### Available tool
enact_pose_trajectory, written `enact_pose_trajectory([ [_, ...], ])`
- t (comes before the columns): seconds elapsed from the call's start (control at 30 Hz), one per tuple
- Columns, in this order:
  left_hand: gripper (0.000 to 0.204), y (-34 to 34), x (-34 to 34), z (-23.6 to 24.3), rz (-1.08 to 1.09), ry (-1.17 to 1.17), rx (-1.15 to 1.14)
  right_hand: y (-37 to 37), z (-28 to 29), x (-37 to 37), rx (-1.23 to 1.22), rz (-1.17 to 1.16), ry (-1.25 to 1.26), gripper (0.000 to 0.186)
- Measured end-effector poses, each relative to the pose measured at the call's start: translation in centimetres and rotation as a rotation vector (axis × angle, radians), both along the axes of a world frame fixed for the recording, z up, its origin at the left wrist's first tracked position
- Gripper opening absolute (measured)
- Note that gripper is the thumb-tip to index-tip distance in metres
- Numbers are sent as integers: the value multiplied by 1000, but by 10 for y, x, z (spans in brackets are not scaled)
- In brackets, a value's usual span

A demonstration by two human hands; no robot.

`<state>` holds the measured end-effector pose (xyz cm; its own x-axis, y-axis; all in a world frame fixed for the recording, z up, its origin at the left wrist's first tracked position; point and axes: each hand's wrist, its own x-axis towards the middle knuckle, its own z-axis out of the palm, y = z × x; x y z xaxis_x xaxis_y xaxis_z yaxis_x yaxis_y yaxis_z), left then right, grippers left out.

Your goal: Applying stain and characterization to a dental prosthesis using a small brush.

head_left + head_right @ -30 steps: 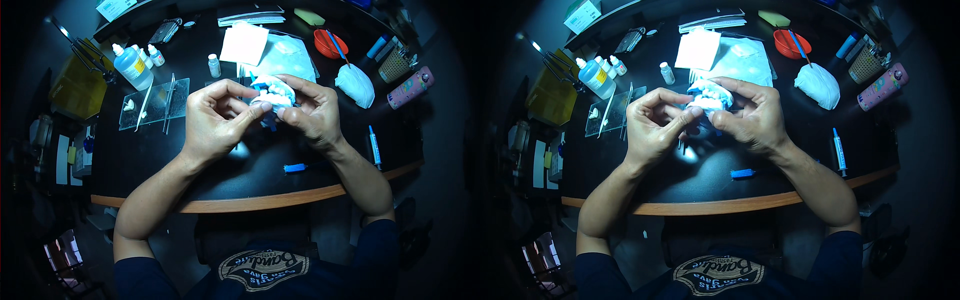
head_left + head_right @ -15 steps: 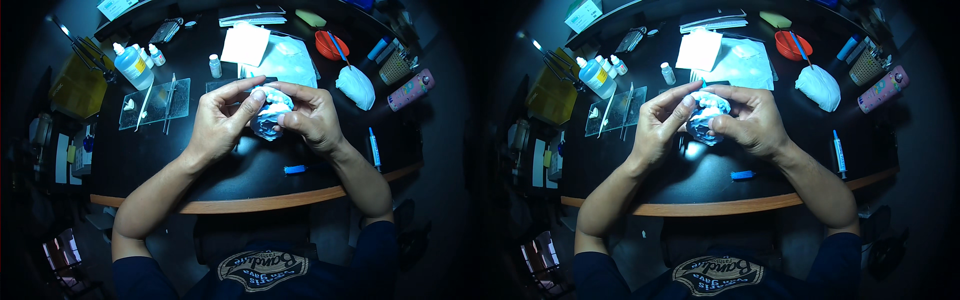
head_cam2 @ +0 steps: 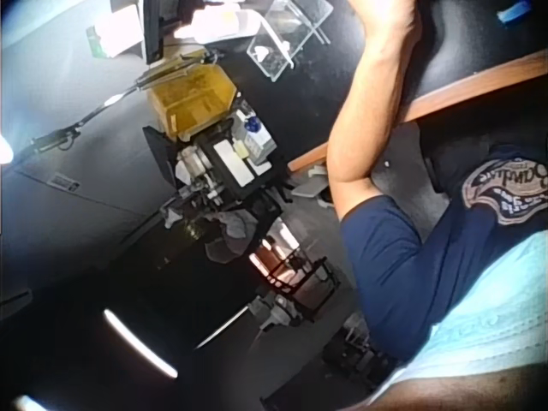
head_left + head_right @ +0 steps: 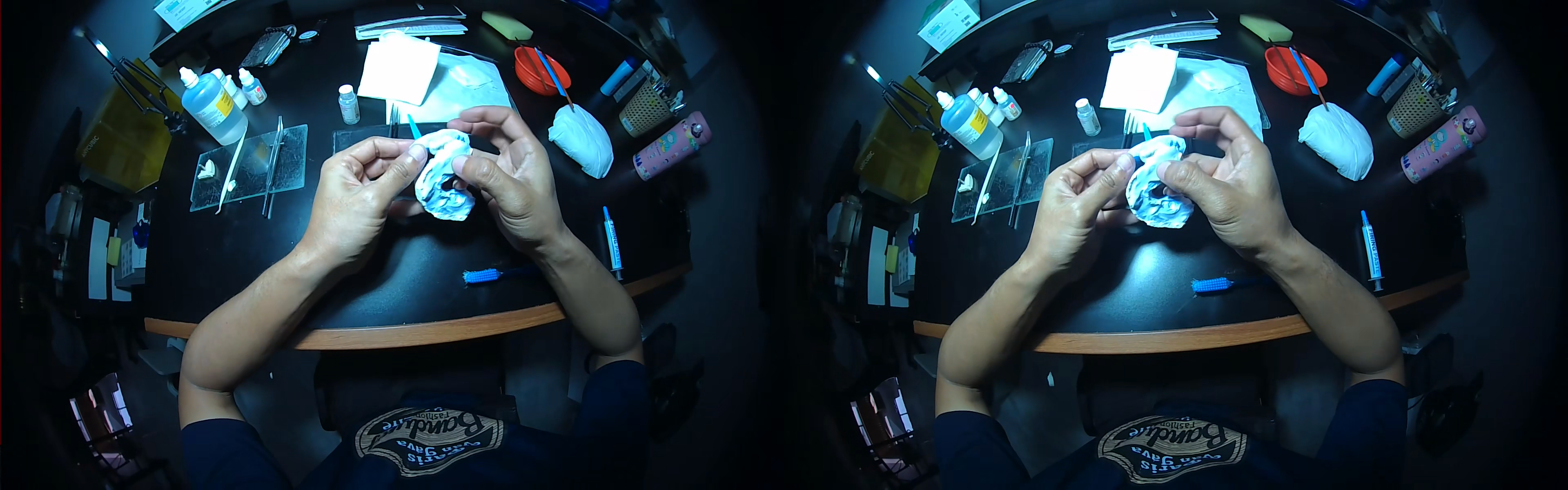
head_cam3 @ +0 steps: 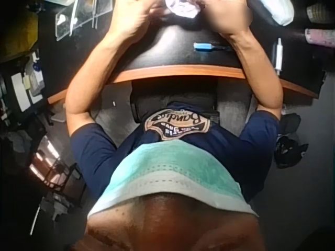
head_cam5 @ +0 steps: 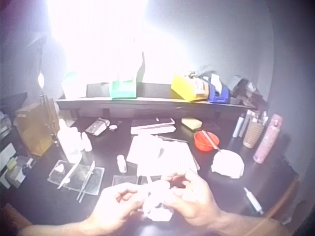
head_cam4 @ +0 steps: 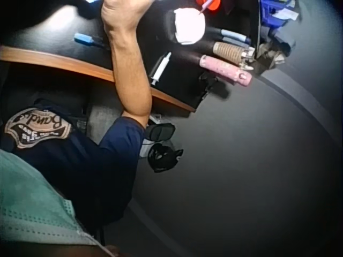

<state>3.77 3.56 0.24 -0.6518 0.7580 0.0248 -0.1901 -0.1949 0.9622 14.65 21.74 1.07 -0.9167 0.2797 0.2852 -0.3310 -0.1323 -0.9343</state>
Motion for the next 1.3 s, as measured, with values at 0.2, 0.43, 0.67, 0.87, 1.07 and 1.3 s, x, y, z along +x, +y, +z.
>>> enact_pose_trajectory([
  [0.2,15,-1,-2,-1,-123,-383,92,-7,-2,4,19,-76,96,29],
  [0.43,29,-4,-6,-1,-171,-365,181,-1,2,8,156,-65,158,21],
  [0.67,56,-4,-9,0,-196,-220,163,-6,3,4,302,-94,268,42],
  [0.87,58,-5,-12,1,-265,-105,97,6,4,5,429,-30,302,46],
  [1.07,42,-6,-21,11,-240,-150,77,4,15,9,264,-164,103,36],
  [1.3,33,-11,-50,14,172,200,-37,26,12,4,430,-80,-321,48],
])
